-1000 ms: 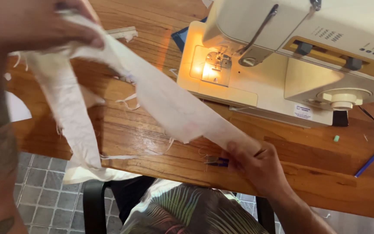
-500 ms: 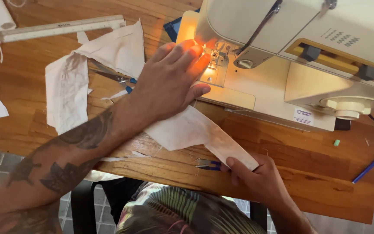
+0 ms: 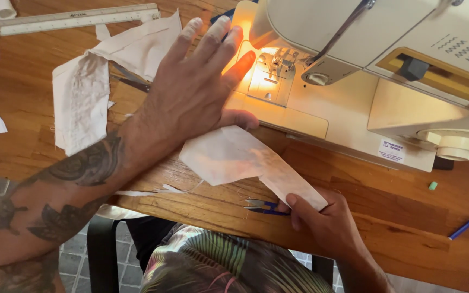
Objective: Cutting fabric with scissors and sewing it using a sewing machine
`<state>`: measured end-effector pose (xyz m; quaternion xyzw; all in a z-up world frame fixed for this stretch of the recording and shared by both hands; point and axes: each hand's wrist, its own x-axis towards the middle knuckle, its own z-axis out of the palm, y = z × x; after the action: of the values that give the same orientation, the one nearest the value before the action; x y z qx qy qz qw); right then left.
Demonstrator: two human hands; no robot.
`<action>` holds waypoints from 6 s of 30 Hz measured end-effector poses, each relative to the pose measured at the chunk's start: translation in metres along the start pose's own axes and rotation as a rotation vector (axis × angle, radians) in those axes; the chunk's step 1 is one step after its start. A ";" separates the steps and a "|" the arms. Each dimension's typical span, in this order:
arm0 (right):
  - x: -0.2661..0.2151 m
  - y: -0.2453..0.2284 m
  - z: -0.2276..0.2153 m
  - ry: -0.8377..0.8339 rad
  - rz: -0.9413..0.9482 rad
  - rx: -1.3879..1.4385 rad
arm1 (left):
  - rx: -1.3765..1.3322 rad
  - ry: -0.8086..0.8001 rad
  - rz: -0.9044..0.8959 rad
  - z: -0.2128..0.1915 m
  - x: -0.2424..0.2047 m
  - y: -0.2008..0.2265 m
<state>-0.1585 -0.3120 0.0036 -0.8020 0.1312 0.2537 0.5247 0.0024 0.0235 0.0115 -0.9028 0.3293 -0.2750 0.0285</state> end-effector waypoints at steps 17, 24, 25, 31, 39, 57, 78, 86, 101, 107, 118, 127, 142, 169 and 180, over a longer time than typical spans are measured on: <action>0.001 0.000 -0.003 -0.015 0.080 0.004 | -0.113 0.054 -0.079 0.004 0.011 0.035; 0.002 -0.004 -0.002 -0.001 0.073 -0.026 | -0.176 0.010 -0.126 0.011 0.019 0.025; 0.002 -0.004 -0.003 0.001 0.072 -0.025 | -0.176 0.011 -0.125 0.012 0.019 0.022; 0.000 0.000 -0.002 -0.030 0.045 0.041 | -0.260 -0.027 -0.141 0.008 0.017 0.007; -0.003 -0.003 0.002 0.007 -0.035 0.033 | -0.154 -0.104 -0.486 -0.050 -0.036 0.019; 0.026 -0.064 0.006 -0.336 -0.732 0.543 | -1.382 -0.802 -0.425 -0.094 -0.021 -0.030; 0.110 -0.106 0.000 0.622 -0.522 -0.663 | -1.261 -1.039 -0.326 -0.110 -0.070 0.001; 0.102 -0.103 0.023 0.540 -0.966 -0.783 | -1.624 -0.817 -0.603 -0.090 -0.109 0.091; 0.113 -0.096 0.041 0.647 -1.079 -0.819 | -0.752 -0.039 -0.161 -0.012 -0.003 0.012; 0.090 -0.102 0.028 0.515 -1.223 -0.639 | -0.748 -0.127 -0.171 0.011 0.019 0.002; 0.088 -0.099 0.012 0.543 -1.168 -0.800 | -0.767 -0.157 -0.235 0.027 0.040 -0.003; 0.091 -0.102 0.019 0.452 -1.069 -0.711 | -0.674 -0.326 -0.194 0.010 0.035 0.004; 0.095 -0.115 0.008 0.436 -0.831 -0.632 | -0.703 -0.212 -0.179 0.019 0.046 0.000; 0.121 -0.098 0.003 0.496 -1.009 -0.796 | -0.771 -0.132 -0.173 0.025 0.034 0.001; 0.117 -0.101 -0.001 0.432 -1.140 -0.795 | -0.756 -0.128 -0.188 0.037 0.029 0.002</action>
<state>-0.0122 -0.2638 0.0187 -0.9078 -0.3087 -0.1945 0.2067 0.0384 -0.0008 -0.0063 -0.8911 0.3208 -0.0790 -0.3110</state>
